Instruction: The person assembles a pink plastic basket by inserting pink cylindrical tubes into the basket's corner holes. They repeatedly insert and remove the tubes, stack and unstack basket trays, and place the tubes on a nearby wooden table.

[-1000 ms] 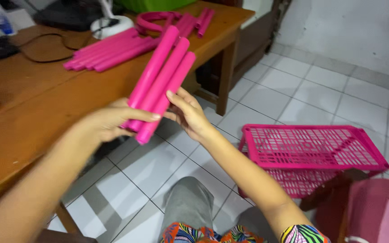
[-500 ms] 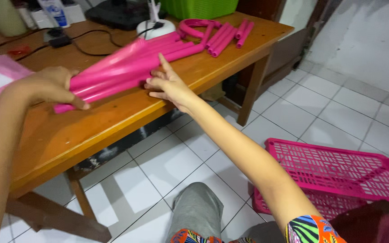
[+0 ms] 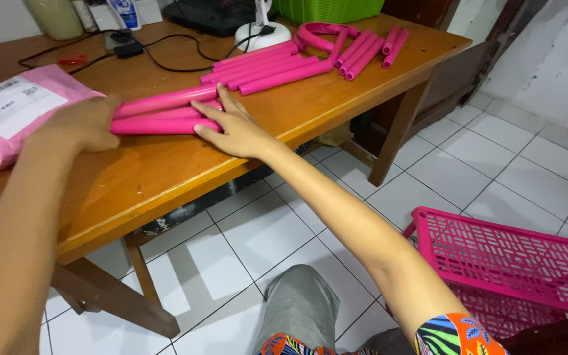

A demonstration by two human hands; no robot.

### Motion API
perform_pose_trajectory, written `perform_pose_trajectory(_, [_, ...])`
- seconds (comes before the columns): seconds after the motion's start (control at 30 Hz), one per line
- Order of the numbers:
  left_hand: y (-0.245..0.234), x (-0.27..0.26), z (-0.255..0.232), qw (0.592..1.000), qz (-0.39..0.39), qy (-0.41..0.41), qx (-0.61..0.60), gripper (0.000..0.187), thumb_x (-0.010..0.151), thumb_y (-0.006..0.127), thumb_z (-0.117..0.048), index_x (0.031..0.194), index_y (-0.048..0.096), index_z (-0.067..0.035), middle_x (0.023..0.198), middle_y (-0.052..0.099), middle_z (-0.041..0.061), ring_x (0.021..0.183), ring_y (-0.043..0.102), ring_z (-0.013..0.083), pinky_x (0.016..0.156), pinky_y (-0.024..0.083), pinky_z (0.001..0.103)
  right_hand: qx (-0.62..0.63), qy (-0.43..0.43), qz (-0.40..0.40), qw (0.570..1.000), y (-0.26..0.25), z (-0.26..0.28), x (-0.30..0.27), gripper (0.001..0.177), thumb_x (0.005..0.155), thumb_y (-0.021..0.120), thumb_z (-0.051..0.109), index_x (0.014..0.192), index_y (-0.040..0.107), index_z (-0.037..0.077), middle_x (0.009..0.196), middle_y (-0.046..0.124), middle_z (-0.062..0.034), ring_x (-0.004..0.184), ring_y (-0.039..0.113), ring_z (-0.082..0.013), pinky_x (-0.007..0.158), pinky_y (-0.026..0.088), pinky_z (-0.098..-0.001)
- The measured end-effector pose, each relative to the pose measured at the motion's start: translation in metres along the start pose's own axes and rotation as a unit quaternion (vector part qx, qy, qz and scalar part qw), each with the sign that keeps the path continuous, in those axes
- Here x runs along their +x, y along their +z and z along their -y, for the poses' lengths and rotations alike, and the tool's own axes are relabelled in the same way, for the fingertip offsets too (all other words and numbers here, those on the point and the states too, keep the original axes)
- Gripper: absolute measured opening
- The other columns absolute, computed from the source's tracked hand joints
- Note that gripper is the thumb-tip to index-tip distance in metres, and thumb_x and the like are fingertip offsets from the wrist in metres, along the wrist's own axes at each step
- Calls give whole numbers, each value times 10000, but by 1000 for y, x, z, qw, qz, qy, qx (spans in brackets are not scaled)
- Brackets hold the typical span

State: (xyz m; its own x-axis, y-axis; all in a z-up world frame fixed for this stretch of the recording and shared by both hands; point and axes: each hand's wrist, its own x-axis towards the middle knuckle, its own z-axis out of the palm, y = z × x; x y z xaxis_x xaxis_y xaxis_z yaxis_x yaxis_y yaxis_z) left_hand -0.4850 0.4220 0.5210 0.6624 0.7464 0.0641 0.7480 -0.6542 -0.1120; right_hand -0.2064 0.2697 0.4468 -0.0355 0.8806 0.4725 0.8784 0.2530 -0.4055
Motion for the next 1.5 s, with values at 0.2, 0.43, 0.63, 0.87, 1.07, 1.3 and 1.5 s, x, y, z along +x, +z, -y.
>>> perform_pose_trajectory(0.2, [0,-4,-7,996,33,-4,-82,1237,664,728,-656,1631,51,-286,1685,58,92,1543,72,280,1224,152,497,-91,71,70,991,-9,22,14,648,985,465,618,1585,288,449,1709,-50,-147,1555,-59,-454,1187,101,-702])
perform_pose_trajectory(0.43, [-6,-15,-48,997,35,-66,-11,664,1008,159,-720,1620,158,-462,1763,-26,-51,1618,-13,219,1255,-51,690,-176,102,74,976,-15,28,22,721,948,553,282,1595,273,429,1740,-37,-79,1583,-61,-410,1185,47,-737])
perform_pose_trajectory(0.63, [10,-1,-60,996,43,-45,-69,793,909,211,-723,1619,14,-430,1714,-31,-24,1577,-35,245,1197,14,702,-134,99,71,983,-13,25,23,716,960,527,275,1608,244,390,1720,53,-92,1573,-16,-399,1174,30,-737])
perform_pose_trajectory(0.87, [1,-10,-66,994,47,-63,-69,835,877,212,-784,1617,30,-443,1721,-81,5,1584,-57,252,1211,-9,690,-147,91,89,981,-11,23,22,639,1023,409,559,1610,221,390,1717,91,-91,1574,21,-363,1190,24,-728])
perform_pose_trajectory(1.07, [-22,-33,-89,994,60,-36,-83,823,877,174,-801,1609,76,-438,1721,-112,0,1586,-104,247,1219,-46,660,-120,66,57,989,-25,26,6,664,1011,429,596,1611,244,379,1718,118,-109,1583,17,-357,1199,31,-711])
perform_pose_trajectory(1.3, [-28,-60,-169,996,50,24,-74,839,909,146,-754,1624,45,-325,1690,-98,57,1553,-121,266,1186,-95,666,-104,-4,19,994,-53,29,-49,646,1063,441,554,1636,245,329,1732,121,-140,1600,8,-383,1205,25,-720])
perform_pose_trajectory(1.5, [-1,-55,-260,956,-141,224,-127,805,1024,360,-602,1613,252,-65,1682,91,227,1563,53,394,1198,21,681,-64,30,-77,995,-94,-10,-150,662,1083,516,433,1667,253,263,1757,134,-171,1627,25,-417,1243,65,-704])
